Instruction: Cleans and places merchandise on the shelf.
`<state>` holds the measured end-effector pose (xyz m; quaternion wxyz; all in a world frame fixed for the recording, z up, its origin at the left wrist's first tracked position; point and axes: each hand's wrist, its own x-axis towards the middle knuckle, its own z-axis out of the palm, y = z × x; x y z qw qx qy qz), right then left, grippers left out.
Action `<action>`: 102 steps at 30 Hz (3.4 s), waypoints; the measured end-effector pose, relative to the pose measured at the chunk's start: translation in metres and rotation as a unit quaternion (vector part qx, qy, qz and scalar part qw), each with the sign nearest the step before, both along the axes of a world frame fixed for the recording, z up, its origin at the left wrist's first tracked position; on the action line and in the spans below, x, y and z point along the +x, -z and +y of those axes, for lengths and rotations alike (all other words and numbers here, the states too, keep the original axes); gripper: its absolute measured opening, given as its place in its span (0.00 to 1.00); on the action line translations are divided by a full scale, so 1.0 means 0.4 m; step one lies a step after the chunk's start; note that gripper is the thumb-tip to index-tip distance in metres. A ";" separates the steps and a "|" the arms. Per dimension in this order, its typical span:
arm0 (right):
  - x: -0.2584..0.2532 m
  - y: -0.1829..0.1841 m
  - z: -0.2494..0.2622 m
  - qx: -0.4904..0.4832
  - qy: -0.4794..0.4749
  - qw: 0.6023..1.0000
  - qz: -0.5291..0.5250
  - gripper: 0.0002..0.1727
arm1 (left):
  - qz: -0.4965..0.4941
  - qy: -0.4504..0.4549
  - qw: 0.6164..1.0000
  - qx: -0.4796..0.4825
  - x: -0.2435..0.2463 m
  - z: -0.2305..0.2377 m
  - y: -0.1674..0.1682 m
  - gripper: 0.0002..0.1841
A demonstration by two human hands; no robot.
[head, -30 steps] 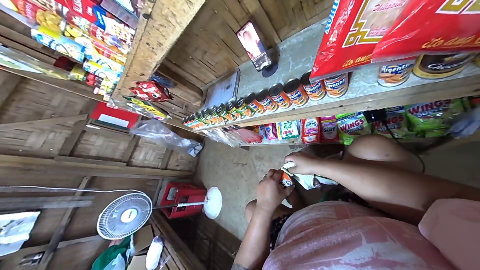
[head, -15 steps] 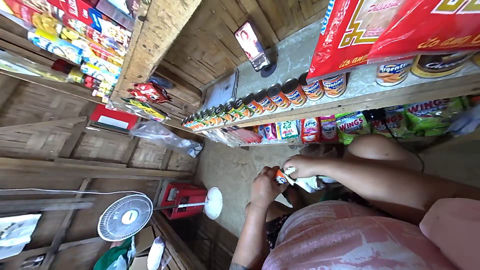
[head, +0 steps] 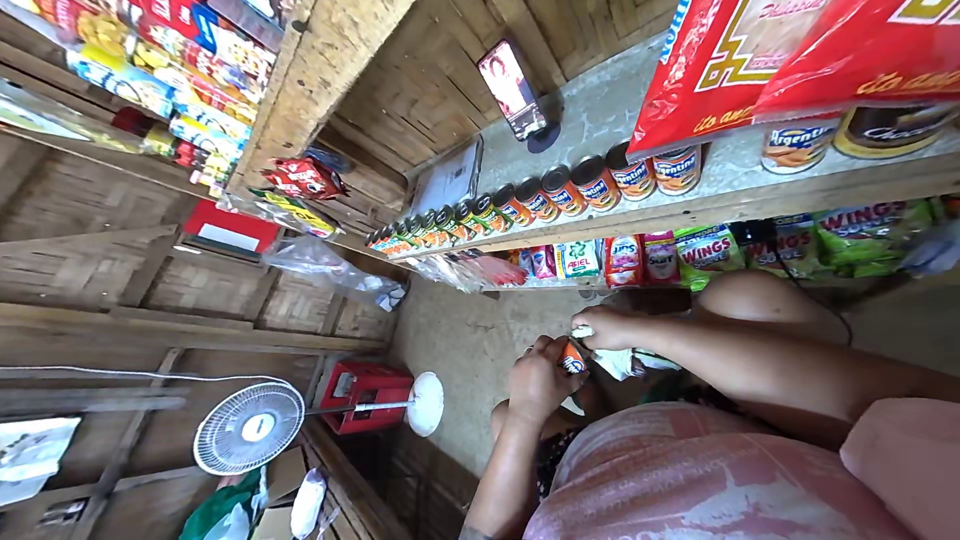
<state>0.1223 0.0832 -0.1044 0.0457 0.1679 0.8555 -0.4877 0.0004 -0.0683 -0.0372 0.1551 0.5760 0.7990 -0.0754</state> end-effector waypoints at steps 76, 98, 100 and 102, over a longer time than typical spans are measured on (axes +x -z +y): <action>0.014 -0.008 -0.003 -0.038 -0.054 0.997 0.033 0.18 | -0.002 -0.020 1.000 -0.023 -0.033 0.013 0.013 0.38; 0.013 -0.015 0.004 -0.023 0.029 0.999 -0.002 0.20 | -0.117 -0.046 0.983 0.134 -0.051 -0.008 0.042 0.37; 0.019 -0.026 0.009 -0.062 0.053 0.996 0.029 0.22 | -0.224 -0.092 0.944 0.224 -0.078 -0.011 0.062 0.37; 0.023 -0.033 0.009 -0.103 0.083 0.988 0.076 0.21 | -0.342 -0.173 0.883 0.271 -0.082 -0.008 0.067 0.36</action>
